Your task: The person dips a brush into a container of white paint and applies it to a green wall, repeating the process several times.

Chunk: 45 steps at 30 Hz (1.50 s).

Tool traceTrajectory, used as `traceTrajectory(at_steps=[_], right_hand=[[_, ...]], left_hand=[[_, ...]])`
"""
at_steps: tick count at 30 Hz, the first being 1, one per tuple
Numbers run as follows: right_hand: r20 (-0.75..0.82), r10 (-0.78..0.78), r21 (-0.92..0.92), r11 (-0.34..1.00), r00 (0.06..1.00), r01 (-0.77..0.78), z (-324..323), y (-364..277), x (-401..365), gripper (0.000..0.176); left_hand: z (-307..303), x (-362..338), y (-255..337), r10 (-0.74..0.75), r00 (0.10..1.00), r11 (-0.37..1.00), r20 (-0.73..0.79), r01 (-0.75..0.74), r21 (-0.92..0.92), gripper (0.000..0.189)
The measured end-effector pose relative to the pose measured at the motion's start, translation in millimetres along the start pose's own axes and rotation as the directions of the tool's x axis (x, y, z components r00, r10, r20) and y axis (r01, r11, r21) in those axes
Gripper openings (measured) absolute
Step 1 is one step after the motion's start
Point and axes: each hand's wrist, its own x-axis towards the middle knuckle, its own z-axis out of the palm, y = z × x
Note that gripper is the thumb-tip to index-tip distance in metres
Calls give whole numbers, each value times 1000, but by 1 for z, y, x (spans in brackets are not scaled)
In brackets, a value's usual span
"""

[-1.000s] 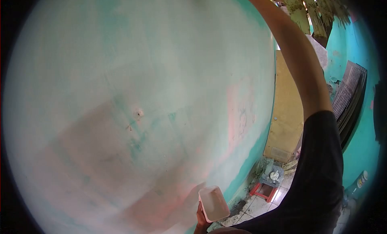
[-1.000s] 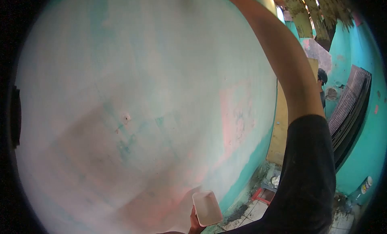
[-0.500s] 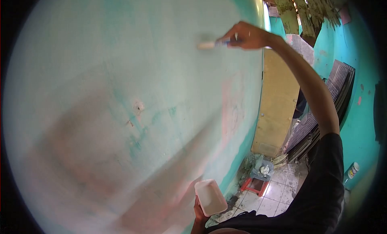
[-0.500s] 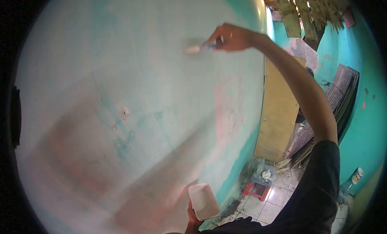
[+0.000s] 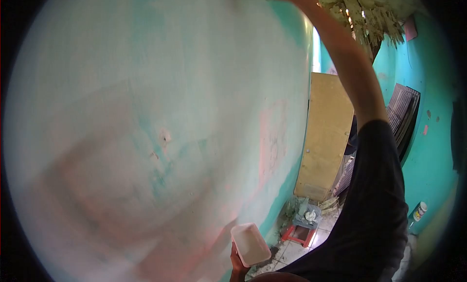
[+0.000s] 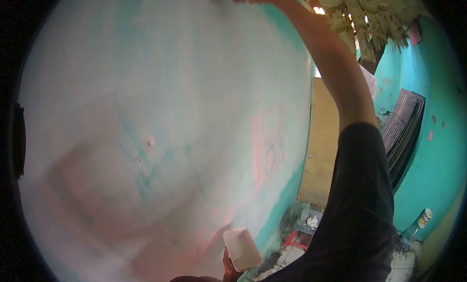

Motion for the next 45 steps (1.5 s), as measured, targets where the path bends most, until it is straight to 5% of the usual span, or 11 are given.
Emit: traceTrajectory(at_steps=[4,11,14,18,23,30,35,36,37,40,45], right_hand=[[73,-209,81,976,975,203,60,-36,-114,28],[616,-229,303,952,753,42,120,-65,-223,29],[301,-270,108,962,914,249,64,-47,-127,27],[71,-4,118,993,997,-4,-2,-38,-41,32],[-149,-122,87,987,981,135,72,-43,-77,29],[252,192,556,774,949,-304,211,-206,-383,35],[685,-283,536,821,672,-200,217,-167,-403,29],[541,-269,421,907,797,21,217,-152,-388,27],[590,-59,413,879,805,-239,184,-148,-340,26],[269,-45,205,979,962,-12,107,-104,-218,25],[-25,-27,200,979,999,32,102,-62,-177,21]], left_hand=[[-19,0,7,-22,998,1000,-51,22,-1,62],[-5,-15,17,-79,997,996,13,80,-51,63],[-6,-15,17,-94,995,995,-14,93,-20,62],[-5,-21,14,-93,995,996,-41,93,-6,63],[-2,-42,14,-105,993,994,-61,105,-6,62],[-42,-89,10,-134,977,991,-168,130,-37,60],[-14,-99,31,-208,976,962,-57,194,-190,61],[-14,-105,25,-177,981,975,-77,165,-146,61],[-9,-106,23,-176,981,975,-79,163,-151,61],[3,-113,22,-151,975,988,-161,144,-55,61],[9,-116,17,-124,989,991,-81,119,-61,60]])
